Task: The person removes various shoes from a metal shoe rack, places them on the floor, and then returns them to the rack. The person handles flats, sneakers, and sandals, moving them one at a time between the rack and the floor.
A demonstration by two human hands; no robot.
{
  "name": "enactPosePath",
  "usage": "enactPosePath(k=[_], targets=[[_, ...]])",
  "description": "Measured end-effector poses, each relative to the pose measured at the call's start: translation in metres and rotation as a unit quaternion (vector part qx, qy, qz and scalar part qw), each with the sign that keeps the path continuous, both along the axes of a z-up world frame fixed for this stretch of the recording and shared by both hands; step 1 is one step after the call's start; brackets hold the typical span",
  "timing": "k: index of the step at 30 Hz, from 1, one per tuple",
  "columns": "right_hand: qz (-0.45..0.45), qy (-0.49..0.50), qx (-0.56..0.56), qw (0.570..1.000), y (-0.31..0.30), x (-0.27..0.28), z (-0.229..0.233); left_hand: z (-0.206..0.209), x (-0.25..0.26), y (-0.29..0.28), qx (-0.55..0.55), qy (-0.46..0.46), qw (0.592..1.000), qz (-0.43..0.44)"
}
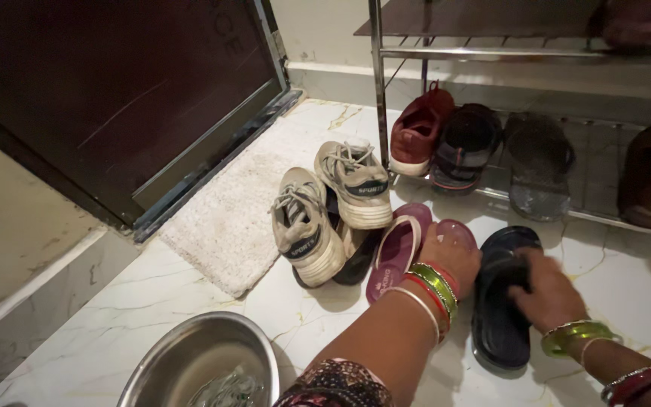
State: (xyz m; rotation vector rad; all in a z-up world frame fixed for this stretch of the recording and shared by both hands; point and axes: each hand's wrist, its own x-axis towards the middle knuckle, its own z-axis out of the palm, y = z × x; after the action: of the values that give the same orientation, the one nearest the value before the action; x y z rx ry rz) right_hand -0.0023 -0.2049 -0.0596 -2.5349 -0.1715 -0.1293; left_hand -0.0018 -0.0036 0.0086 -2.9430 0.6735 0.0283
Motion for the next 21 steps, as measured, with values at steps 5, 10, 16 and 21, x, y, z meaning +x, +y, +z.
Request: enactPosePath(k=[5, 10, 16, 21], targets=[[0.095, -0.014, -0.039, 0.995, 0.005, 0.001, 0.038, 0.026, 0.004, -0.005, -0.055, -0.048, 0.997, -0.011], [0.161, -0.121, -0.022, 0.979, 0.003, 0.01, 0.082, 0.053, 0.012, -0.02, -0.17, -0.143, 0.975, -0.028], [0.168, -0.217, -0.061, 0.96, -0.004, 0.034, 0.124, 0.086, 0.024, -0.039, -0.252, -0.162, 0.954, -0.024], [0.15, -0.288, -0.07, 0.943, -0.012, 0.048, 0.158, 0.109, 0.034, -0.055, -0.359, -0.279, 0.889, -0.054]])
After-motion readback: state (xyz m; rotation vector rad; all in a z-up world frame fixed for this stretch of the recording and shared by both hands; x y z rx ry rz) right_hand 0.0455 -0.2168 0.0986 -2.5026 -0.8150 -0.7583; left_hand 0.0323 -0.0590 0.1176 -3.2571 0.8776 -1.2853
